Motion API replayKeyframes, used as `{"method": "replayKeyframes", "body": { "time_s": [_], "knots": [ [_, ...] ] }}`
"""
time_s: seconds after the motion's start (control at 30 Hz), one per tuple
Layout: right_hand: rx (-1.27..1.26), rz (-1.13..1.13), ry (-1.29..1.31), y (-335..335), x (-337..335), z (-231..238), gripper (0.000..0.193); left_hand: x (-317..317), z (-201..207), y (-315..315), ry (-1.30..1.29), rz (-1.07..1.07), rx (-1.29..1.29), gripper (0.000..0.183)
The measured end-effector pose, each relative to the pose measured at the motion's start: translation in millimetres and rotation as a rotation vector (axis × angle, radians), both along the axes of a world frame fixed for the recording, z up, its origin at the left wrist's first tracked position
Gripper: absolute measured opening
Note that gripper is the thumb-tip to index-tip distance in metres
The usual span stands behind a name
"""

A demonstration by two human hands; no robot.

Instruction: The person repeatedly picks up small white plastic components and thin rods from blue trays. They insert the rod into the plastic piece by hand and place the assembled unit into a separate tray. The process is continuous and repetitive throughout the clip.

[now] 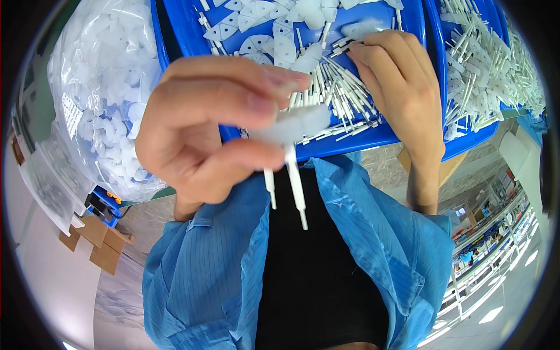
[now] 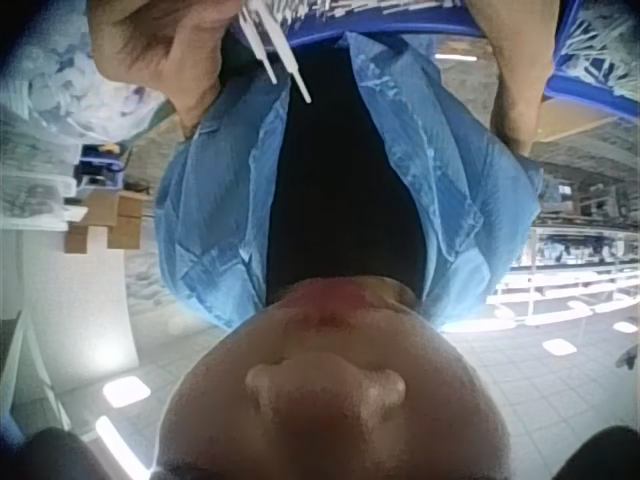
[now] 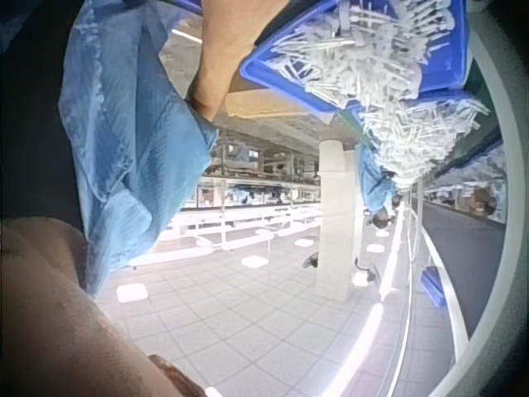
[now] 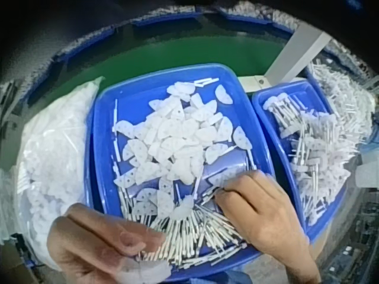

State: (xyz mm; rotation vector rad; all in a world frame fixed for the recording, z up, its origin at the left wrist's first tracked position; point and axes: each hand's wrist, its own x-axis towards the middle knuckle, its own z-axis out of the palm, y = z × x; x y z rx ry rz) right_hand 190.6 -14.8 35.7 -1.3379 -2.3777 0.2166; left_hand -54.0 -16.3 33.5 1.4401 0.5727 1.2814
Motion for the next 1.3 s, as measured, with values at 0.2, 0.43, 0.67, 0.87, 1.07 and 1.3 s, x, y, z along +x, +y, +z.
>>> {"method": "replayKeyframes", "body": {
  "time_s": [0.2,0.43,0.67,0.87,1.07,1.3],
  "knots": [
    [-0.029,0.033,-0.113,-5.6,8.4,-4.1,0.028,15.1,7.8,-12.2,0.057,0.266,-0.303,0.031],
    [0.057,-0.058,-0.045,-5.9,-3.3,17.2,0.028,15.2,7.1,-11.7,0.042,0.247,-0.36,0.026],
    [-0.571,-0.127,0.682,-43.5,-53.6,40.0,0.024,18.6,6.1,-13.3,0.074,0.308,-0.381,0.028],
    [-0.367,-0.234,0.495,-40.0,-61.3,34.7,0.009,15.8,7.2,-13.3,0.052,0.279,-0.368,0.025],
    [-0.171,-0.202,0.471,-39.9,-60.7,30.6,0.008,15.1,8.2,-13.9,0.05,0.263,-0.379,0.023],
    [-0.38,-0.292,0.544,-44.4,-67.3,34.0,0.003,15.8,3.2,-9.2,0.065,0.198,-0.263,0.022]
  ]
}}
